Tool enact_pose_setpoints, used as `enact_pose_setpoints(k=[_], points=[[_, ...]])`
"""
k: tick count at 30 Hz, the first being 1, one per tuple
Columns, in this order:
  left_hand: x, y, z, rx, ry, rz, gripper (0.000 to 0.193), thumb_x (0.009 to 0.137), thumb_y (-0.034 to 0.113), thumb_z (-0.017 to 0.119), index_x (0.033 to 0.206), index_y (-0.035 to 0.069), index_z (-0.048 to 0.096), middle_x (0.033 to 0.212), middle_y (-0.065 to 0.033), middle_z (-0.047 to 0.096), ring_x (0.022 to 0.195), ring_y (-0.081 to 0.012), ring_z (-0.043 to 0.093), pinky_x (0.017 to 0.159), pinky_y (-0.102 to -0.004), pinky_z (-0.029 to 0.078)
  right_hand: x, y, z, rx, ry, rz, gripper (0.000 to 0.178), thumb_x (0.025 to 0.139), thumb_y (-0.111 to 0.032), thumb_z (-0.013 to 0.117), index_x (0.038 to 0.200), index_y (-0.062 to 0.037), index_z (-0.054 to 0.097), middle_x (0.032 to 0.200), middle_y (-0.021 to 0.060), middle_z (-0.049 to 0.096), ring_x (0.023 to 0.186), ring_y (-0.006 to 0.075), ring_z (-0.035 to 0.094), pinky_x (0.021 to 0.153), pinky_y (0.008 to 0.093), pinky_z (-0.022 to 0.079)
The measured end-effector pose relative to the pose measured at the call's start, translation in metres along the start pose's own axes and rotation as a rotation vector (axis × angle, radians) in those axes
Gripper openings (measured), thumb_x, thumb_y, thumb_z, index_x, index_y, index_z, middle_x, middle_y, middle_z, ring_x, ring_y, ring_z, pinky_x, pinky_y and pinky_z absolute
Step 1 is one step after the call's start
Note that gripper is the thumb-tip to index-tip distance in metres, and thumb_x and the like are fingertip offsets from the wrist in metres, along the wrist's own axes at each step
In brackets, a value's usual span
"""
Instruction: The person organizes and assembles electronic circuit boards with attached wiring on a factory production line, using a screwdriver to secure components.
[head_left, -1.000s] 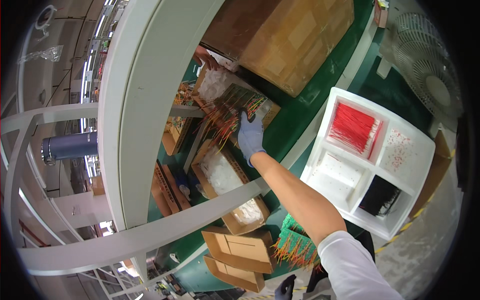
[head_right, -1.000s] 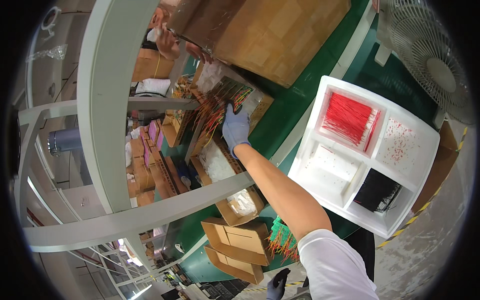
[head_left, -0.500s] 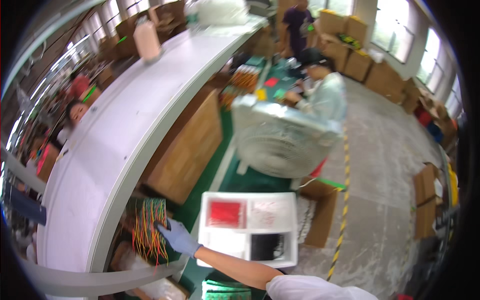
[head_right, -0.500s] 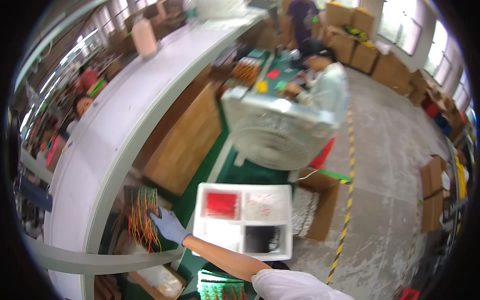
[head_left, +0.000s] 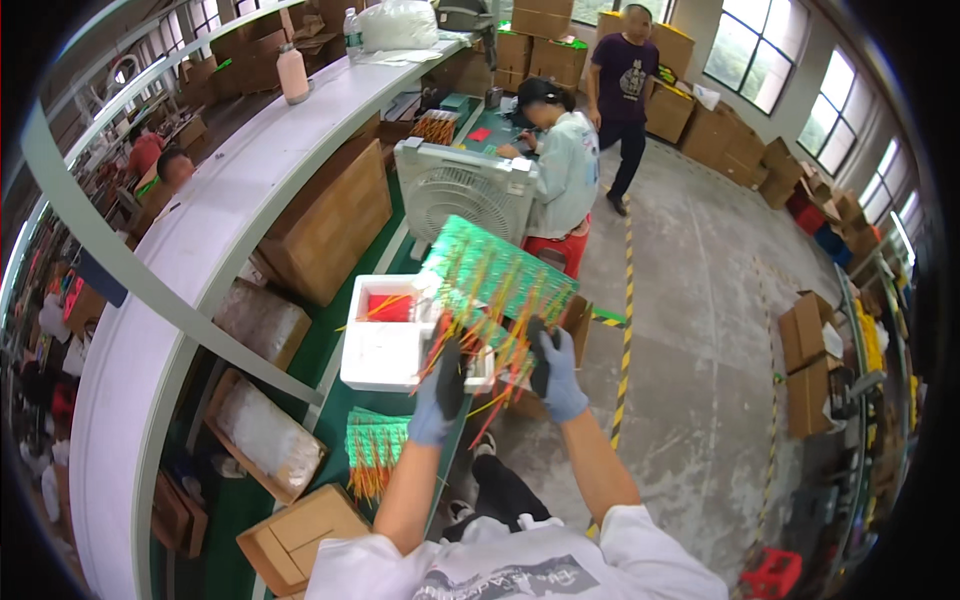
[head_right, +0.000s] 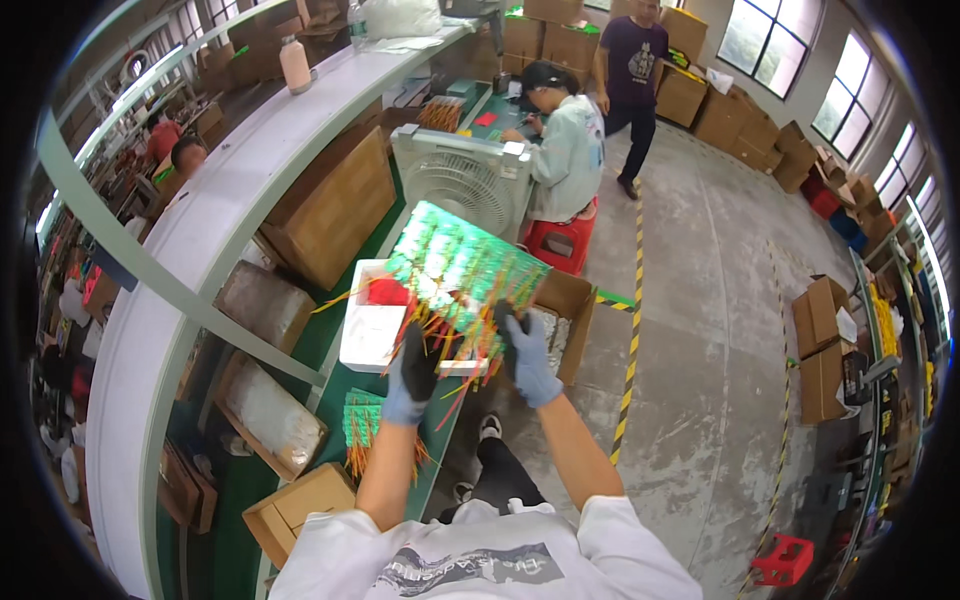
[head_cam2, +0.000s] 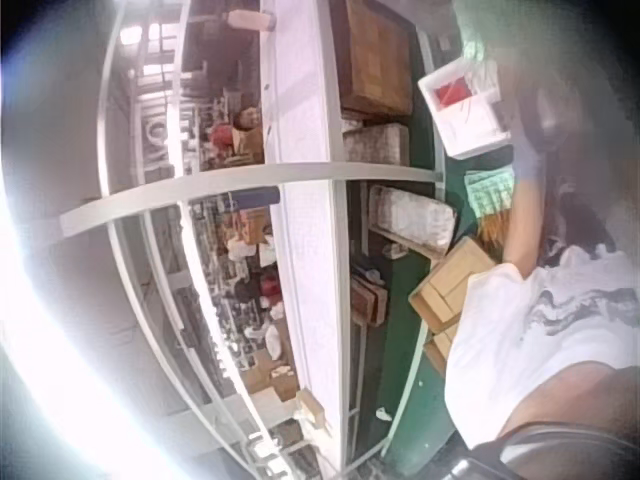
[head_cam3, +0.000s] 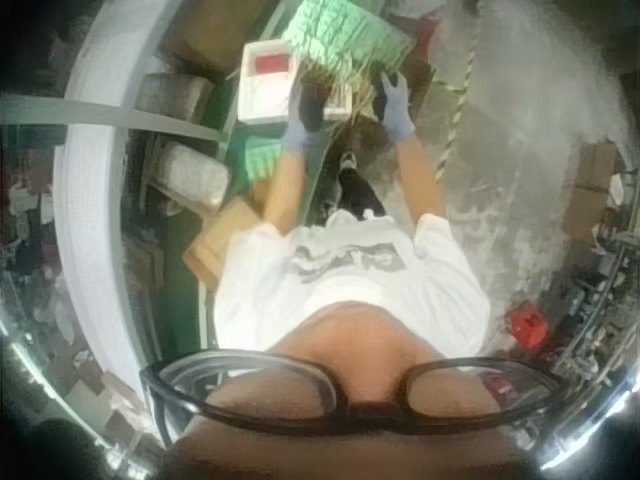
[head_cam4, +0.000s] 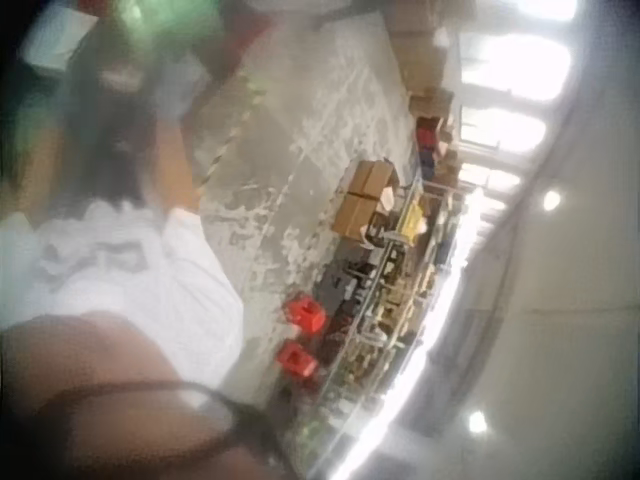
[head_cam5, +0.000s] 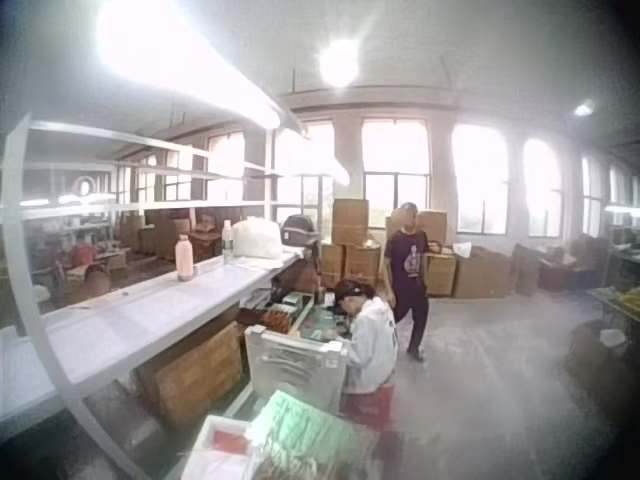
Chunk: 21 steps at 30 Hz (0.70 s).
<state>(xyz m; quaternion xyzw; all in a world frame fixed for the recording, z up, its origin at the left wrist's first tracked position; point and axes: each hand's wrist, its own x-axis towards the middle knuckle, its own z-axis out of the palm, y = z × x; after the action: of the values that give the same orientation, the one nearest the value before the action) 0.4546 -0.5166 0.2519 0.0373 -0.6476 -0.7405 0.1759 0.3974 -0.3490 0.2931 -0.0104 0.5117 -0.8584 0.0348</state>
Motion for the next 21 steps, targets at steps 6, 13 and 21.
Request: enact_pose_setpoints(k=[6,13,21], points=[[-0.031,0.046,0.147,0.068,-0.102,0.209,0.032,0.099,0.014,0.051,0.128,0.001,0.058,0.121,-0.0139,0.062,0.106,-0.0239,0.061,0.094,-0.0354,0.048,-0.049,-0.067,-0.101,-0.039,0.204,-0.368,0.025,0.096,-0.009,0.057,0.119,0.0022,0.057,0.108,0.0054,0.065,0.093,0.0139,0.063,0.080,0.0274,0.050],[-0.097,-0.004,0.276,0.224,-0.438,0.327,0.047,0.097,0.011,0.057,0.141,0.002,0.046,0.127,-0.0104,0.060,0.114,-0.0180,0.058,0.091,-0.0310,0.050,-0.078,-0.065,-0.270,-0.238,0.541,-0.518,0.027,0.095,-0.005,0.059,0.120,0.0012,0.053,0.111,0.0068,0.060,0.099,0.0131,0.058,0.084,0.0282,0.051],[-0.150,-0.043,0.396,0.492,-0.219,0.242,0.023,0.095,0.016,0.063,0.115,0.004,0.062,0.110,-0.0081,0.065,0.093,-0.0201,0.063,0.079,-0.0328,0.051,-0.113,-0.088,-0.398,-0.487,0.820,-0.525,0.051,0.092,-0.004,0.060,0.137,-0.0015,0.036,0.125,0.0136,0.050,0.115,0.0209,0.049,0.100,0.0340,0.040]])
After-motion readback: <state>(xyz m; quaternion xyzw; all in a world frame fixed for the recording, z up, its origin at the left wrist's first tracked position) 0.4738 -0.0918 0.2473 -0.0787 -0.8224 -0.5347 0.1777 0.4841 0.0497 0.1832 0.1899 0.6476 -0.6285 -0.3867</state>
